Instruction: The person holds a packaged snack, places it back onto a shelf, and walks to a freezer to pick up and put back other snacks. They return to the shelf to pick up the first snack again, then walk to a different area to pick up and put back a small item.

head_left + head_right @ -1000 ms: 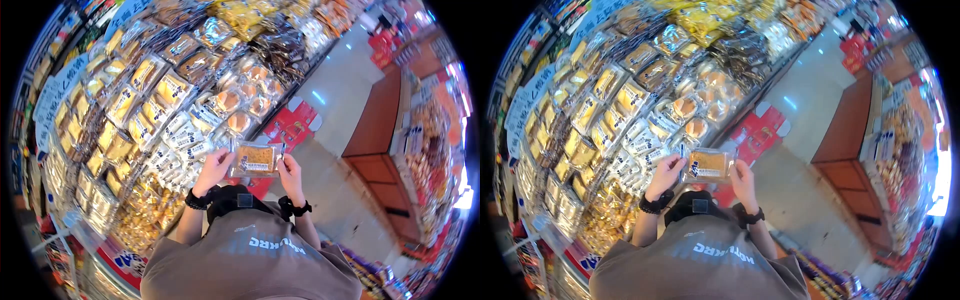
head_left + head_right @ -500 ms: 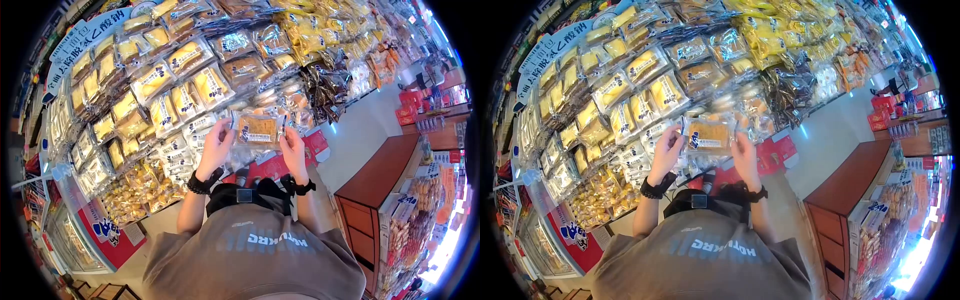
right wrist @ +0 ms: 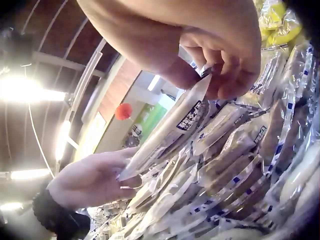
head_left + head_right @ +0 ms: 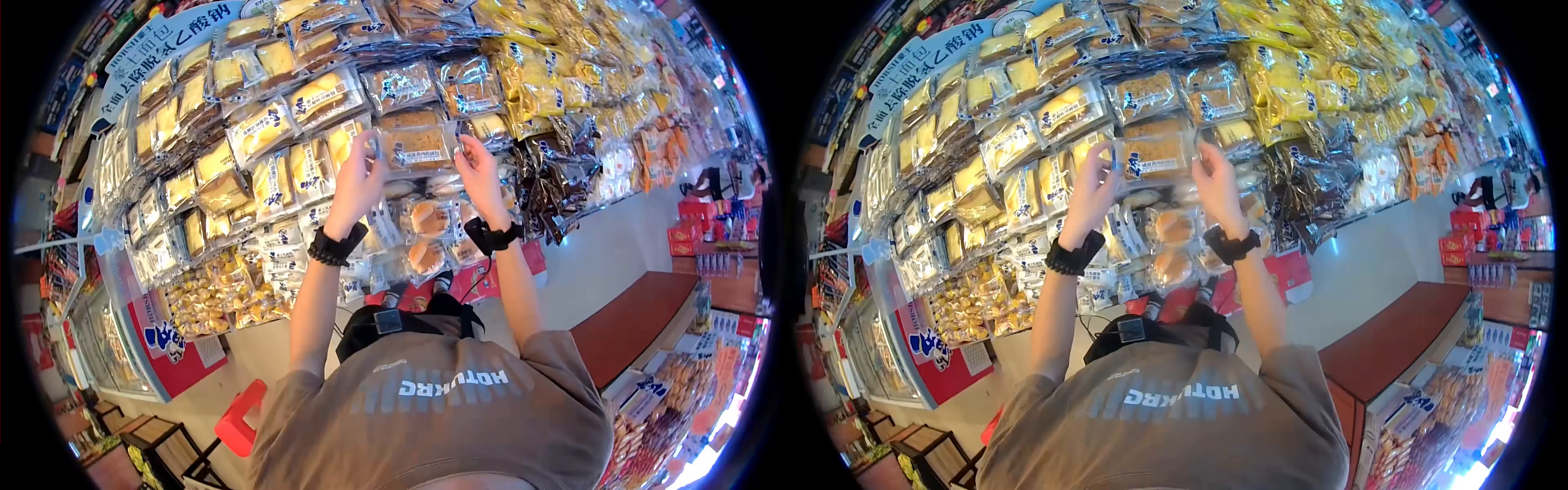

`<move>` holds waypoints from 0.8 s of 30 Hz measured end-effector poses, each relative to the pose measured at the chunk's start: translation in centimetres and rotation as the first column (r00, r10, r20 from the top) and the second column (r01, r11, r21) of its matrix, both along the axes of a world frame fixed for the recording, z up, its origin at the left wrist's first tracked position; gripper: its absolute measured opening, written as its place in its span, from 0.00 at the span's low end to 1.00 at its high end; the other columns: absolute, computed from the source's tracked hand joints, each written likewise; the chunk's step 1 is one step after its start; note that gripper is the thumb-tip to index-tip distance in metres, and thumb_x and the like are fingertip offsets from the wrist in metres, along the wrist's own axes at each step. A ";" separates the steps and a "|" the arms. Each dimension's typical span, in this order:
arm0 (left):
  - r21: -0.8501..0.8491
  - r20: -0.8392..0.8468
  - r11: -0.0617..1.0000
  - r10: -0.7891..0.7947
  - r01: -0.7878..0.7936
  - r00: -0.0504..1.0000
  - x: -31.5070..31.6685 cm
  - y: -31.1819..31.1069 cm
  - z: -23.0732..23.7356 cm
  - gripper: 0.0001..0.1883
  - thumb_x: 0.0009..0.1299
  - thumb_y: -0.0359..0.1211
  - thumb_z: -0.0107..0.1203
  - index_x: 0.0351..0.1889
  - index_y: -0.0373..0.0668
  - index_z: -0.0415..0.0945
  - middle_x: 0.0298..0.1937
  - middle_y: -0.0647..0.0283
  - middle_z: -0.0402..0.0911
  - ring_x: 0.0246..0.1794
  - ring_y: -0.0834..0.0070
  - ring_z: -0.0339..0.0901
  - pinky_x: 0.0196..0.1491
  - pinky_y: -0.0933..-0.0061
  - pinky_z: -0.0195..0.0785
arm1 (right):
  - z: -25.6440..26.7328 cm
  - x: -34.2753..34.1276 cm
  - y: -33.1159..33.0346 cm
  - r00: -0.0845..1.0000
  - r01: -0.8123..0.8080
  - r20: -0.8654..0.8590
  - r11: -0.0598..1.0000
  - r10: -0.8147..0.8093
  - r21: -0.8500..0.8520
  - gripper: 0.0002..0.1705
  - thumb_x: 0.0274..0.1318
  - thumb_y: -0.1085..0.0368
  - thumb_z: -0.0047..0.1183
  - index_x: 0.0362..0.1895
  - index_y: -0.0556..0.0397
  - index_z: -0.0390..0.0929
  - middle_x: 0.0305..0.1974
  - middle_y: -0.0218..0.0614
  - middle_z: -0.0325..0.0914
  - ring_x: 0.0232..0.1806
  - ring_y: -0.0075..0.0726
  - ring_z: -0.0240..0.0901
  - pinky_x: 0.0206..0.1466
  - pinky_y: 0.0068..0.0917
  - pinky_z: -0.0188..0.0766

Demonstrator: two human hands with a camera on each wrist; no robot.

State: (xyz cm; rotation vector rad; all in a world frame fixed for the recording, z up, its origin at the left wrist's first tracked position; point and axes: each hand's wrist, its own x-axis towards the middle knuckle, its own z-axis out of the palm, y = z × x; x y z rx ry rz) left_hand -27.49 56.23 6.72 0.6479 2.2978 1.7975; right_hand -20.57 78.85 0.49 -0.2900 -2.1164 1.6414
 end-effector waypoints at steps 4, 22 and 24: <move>-0.195 -0.118 0.980 0.015 -0.038 0.993 -2.5 1.7 -1.9 0.13 0.69 0.27 0.50 0.51 0.41 0.75 0.37 0.55 0.81 0.29 0.68 0.77 0.34 0.69 0.70 | -0.9 -3.6 1.8 0.998 -0.057 -0.038 0.998 0.057 0.019 0.19 0.60 0.71 0.53 0.56 0.60 0.72 0.37 0.36 0.79 0.36 0.26 0.72 0.42 0.26 0.71; -0.557 -0.562 0.729 0.024 -0.399 0.827 -2.1 6.8 -4.0 0.24 0.62 0.31 0.60 0.58 0.42 0.73 0.65 0.43 0.65 0.62 0.45 0.65 0.62 0.53 0.62 | -1.1 -6.9 4.1 0.941 -0.228 -0.027 0.692 0.338 0.685 0.18 0.56 0.69 0.55 0.53 0.53 0.78 0.64 0.38 0.68 0.70 0.49 0.54 0.70 0.44 0.56; -0.584 -0.595 0.683 0.006 -0.438 0.804 -2.5 7.1 -4.2 0.24 0.62 0.32 0.60 0.57 0.42 0.73 0.65 0.44 0.65 0.62 0.46 0.64 0.61 0.52 0.63 | -1.2 -7.5 4.2 0.941 -0.239 -0.011 0.684 0.339 0.689 0.18 0.57 0.68 0.55 0.53 0.53 0.78 0.63 0.38 0.69 0.70 0.49 0.55 0.70 0.43 0.56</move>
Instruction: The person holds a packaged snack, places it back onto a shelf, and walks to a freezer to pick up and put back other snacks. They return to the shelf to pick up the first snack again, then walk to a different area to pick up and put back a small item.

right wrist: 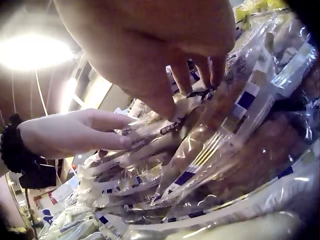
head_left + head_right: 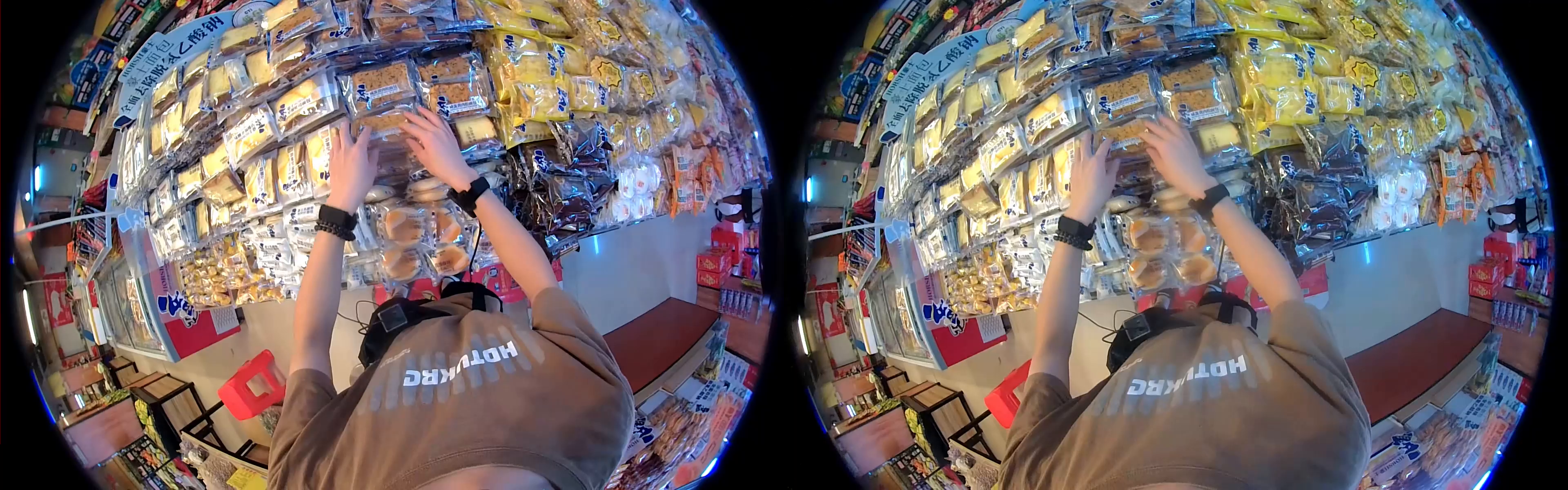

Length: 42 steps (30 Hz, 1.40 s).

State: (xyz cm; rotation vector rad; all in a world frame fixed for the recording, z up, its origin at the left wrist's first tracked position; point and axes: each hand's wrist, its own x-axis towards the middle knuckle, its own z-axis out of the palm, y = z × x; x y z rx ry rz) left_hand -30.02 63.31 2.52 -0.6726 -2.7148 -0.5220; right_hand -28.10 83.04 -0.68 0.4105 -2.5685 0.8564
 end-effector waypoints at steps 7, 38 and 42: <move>-0.162 -0.096 0.985 0.042 -0.057 0.995 -0.8 0.5 -0.3 0.22 0.62 0.36 0.61 0.56 0.46 0.75 0.63 0.51 0.69 0.62 0.53 0.65 0.61 0.57 0.59 | 1.0 0.2 1.8 0.999 0.024 0.050 0.953 -0.010 -0.304 0.18 0.56 0.63 0.58 0.51 0.54 0.78 0.60 0.41 0.73 0.64 0.49 0.64 0.67 0.39 0.60; 0.288 0.228 0.951 -0.181 0.111 0.957 3.1 13.2 0.9 0.25 0.63 0.32 0.55 0.60 0.37 0.69 0.53 0.47 0.76 0.57 0.49 0.70 0.60 0.53 0.60 | -1.6 3.9 6.8 0.947 0.285 0.048 0.764 -0.317 -0.579 0.26 0.58 0.68 0.55 0.61 0.56 0.66 0.56 0.43 0.68 0.56 0.39 0.69 0.51 0.27 0.71; 0.405 0.332 0.912 -0.207 0.060 0.920 3.2 13.3 1.2 0.24 0.64 0.31 0.55 0.59 0.38 0.70 0.56 0.45 0.74 0.59 0.48 0.69 0.60 0.54 0.63 | -0.9 4.8 6.7 0.948 0.252 -0.019 0.790 -0.316 -0.559 0.25 0.56 0.67 0.56 0.58 0.58 0.66 0.58 0.53 0.66 0.62 0.54 0.63 0.62 0.40 0.63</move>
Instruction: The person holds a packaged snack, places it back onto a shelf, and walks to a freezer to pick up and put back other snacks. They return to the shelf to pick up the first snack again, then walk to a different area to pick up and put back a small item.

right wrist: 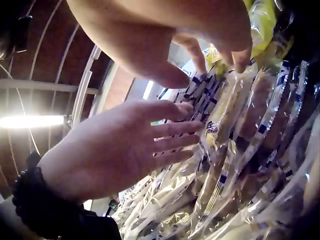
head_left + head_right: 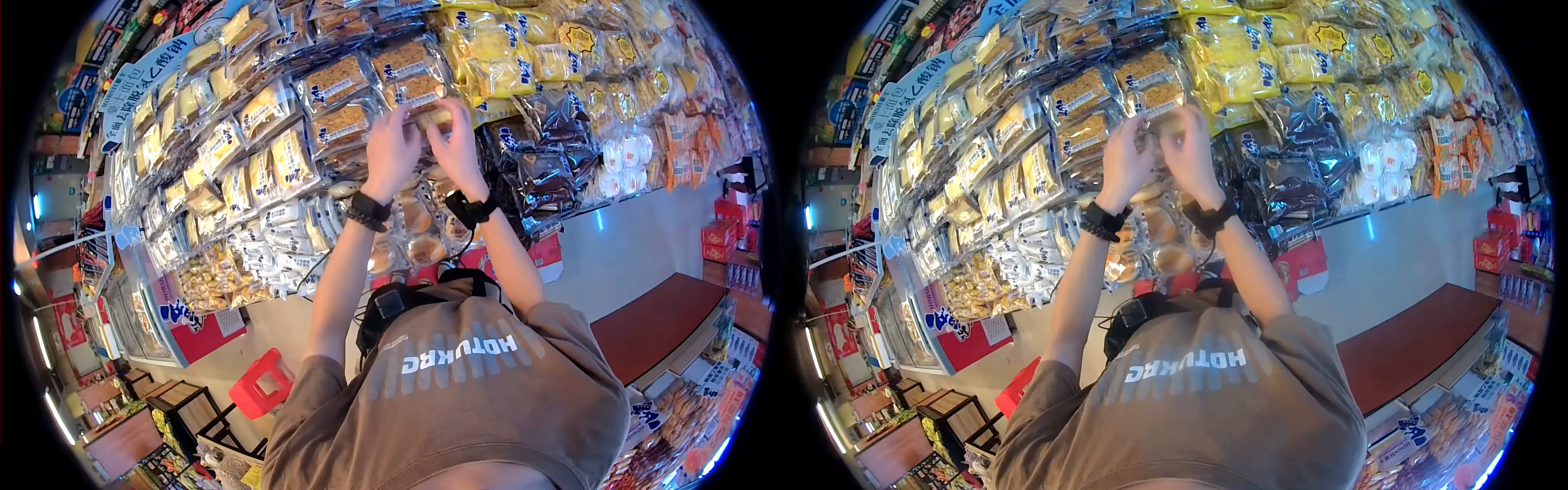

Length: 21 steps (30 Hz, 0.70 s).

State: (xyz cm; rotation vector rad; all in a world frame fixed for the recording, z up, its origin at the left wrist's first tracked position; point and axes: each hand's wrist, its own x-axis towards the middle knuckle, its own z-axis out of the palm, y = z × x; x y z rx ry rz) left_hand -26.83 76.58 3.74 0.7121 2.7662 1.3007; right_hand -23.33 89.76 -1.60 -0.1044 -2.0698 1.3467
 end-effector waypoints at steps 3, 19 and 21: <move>-0.070 -0.331 0.994 0.060 -0.088 0.942 -1.3 0.6 -1.9 0.26 0.64 0.33 0.56 0.61 0.39 0.68 0.62 0.40 0.69 0.62 0.43 0.66 0.62 0.53 0.62 | -0.5 -0.7 0.3 0.998 0.032 0.049 0.999 -0.032 -0.005 0.30 0.54 0.65 0.57 0.60 0.59 0.63 0.62 0.66 0.59 0.67 0.69 0.53 0.70 0.52 0.51; -0.090 0.107 0.996 0.017 -0.007 0.994 -1.8 0.5 -2.0 0.29 0.65 0.34 0.57 0.65 0.36 0.66 0.57 0.35 0.73 0.55 0.47 0.73 0.59 0.56 0.66 | 0.5 0.9 0.4 0.998 -0.004 0.060 1.000 0.002 0.021 0.27 0.50 0.66 0.58 0.56 0.59 0.69 0.56 0.55 0.69 0.60 0.62 0.64 0.64 0.49 0.60; -0.249 -0.100 0.967 0.022 -0.047 0.995 -1.3 0.8 -2.1 0.29 0.65 0.34 0.57 0.65 0.37 0.66 0.65 0.34 0.64 0.63 0.44 0.66 0.64 0.53 0.61 | 0.9 1.5 0.3 0.995 -0.044 0.087 0.999 0.044 -0.001 0.27 0.55 0.65 0.56 0.59 0.58 0.68 0.63 0.53 0.64 0.68 0.58 0.57 0.70 0.41 0.55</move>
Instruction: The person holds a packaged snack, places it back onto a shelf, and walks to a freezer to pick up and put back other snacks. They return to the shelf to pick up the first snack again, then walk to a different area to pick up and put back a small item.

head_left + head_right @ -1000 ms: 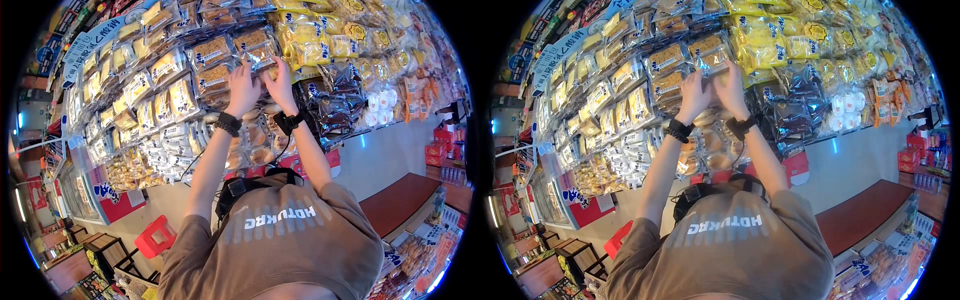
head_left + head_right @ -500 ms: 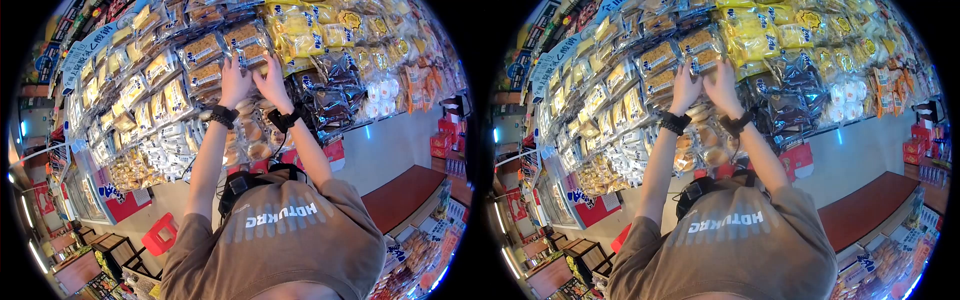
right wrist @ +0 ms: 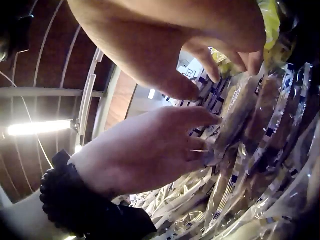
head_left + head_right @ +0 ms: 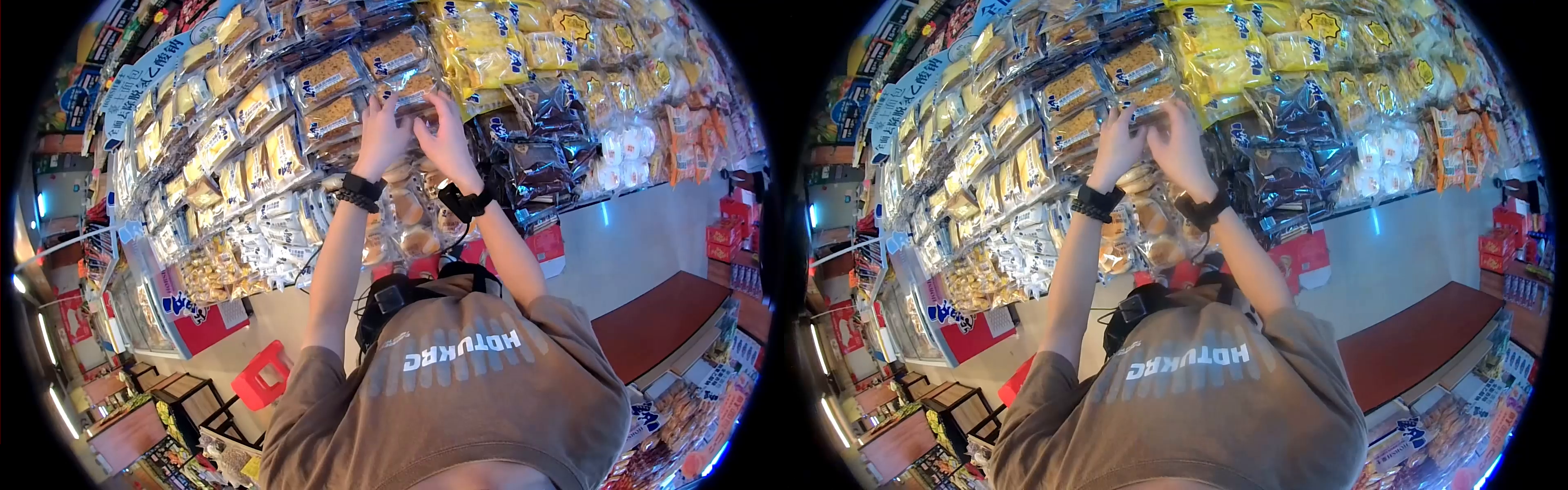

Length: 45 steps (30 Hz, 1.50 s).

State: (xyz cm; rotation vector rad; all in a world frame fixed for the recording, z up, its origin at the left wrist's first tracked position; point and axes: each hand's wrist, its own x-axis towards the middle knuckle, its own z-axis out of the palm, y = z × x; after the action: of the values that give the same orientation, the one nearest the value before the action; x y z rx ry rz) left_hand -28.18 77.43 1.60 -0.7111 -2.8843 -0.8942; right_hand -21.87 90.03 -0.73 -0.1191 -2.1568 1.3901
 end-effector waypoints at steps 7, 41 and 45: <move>-0.167 -0.322 0.985 -0.085 0.031 0.943 0.7 0.6 -1.8 0.30 0.65 0.34 0.57 0.66 0.40 0.66 0.73 0.40 0.53 0.75 0.45 0.46 0.72 0.46 0.43 | -0.2 1.1 0.3 1.000 -0.008 -0.018 0.995 0.010 0.095 0.23 0.56 0.67 0.56 0.57 0.56 0.71 0.67 0.54 0.60 0.70 0.58 0.55 0.71 0.41 0.54; 0.546 0.267 0.574 0.572 -0.611 0.776 39.9 -44.5 5.0 0.10 0.71 0.25 0.52 0.48 0.34 0.78 0.44 0.56 0.84 0.46 0.70 0.81 0.51 0.72 0.71 | 6.9 21.4 -32.5 0.370 -0.811 0.379 0.494 0.848 -0.314 0.11 0.63 0.69 0.49 0.46 0.60 0.77 0.39 0.34 0.81 0.41 0.25 0.76 0.48 0.24 0.71; 0.550 0.267 0.484 0.670 -0.681 0.692 44.4 -48.1 4.4 0.10 0.71 0.26 0.52 0.47 0.34 0.78 0.43 0.56 0.84 0.45 0.69 0.81 0.50 0.71 0.72 | 7.5 22.8 -39.7 0.193 -0.918 0.350 0.295 0.917 -0.267 0.10 0.64 0.71 0.47 0.45 0.61 0.77 0.41 0.33 0.80 0.45 0.24 0.74 0.51 0.23 0.70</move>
State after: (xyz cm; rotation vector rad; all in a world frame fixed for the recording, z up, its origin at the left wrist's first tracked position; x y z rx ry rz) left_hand 16.25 29.33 5.99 0.4922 -2.2333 -1.5195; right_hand 0.90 50.32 6.74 1.2545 -2.7345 2.1405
